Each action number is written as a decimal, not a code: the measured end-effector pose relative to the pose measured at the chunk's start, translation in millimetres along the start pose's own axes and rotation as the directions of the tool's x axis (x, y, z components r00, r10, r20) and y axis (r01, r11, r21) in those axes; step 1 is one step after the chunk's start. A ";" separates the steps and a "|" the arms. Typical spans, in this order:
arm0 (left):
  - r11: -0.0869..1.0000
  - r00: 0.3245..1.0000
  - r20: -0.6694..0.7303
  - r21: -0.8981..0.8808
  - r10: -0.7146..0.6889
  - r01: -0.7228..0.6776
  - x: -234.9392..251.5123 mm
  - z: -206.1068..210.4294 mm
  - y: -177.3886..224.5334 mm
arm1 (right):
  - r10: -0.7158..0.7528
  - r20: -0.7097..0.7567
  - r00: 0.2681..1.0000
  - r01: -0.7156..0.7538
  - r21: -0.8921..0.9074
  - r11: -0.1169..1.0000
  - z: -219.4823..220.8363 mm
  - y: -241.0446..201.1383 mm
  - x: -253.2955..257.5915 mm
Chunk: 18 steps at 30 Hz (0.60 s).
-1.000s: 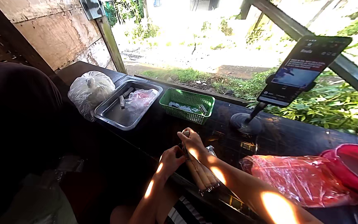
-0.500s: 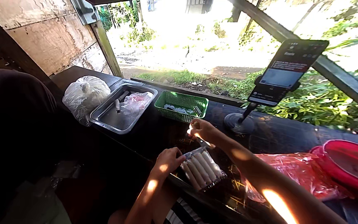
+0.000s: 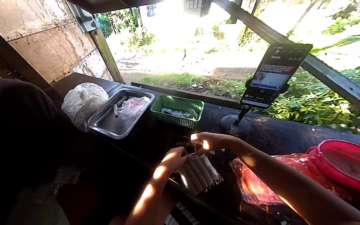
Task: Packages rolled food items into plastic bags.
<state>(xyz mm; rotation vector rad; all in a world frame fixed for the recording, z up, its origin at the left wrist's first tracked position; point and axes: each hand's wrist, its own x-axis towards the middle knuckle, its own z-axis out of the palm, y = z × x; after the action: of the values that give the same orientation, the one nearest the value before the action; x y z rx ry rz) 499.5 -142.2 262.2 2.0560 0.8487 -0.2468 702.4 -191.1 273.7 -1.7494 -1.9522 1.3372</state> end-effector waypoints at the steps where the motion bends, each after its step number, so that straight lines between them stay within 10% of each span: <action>1: 1.000 1.000 -0.012 -0.021 0.022 -0.022 -5.0 -0.3 1.4 | -0.028 -0.017 0.999 0.027 -0.038 0.999 0.2 -2.5 -4.2; 18: 0.979 0.974 -0.204 0.193 0.100 -0.060 -38.0 6.4 31.9 | -0.156 -0.222 0.963 0.117 -0.179 0.977 4.0 -20.0 -50.5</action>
<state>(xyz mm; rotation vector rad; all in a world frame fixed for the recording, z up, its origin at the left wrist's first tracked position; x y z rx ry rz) 492.7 -177.7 296.8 2.3166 0.8967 -0.0631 700.1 -234.8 306.1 -1.7158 -2.0526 0.9014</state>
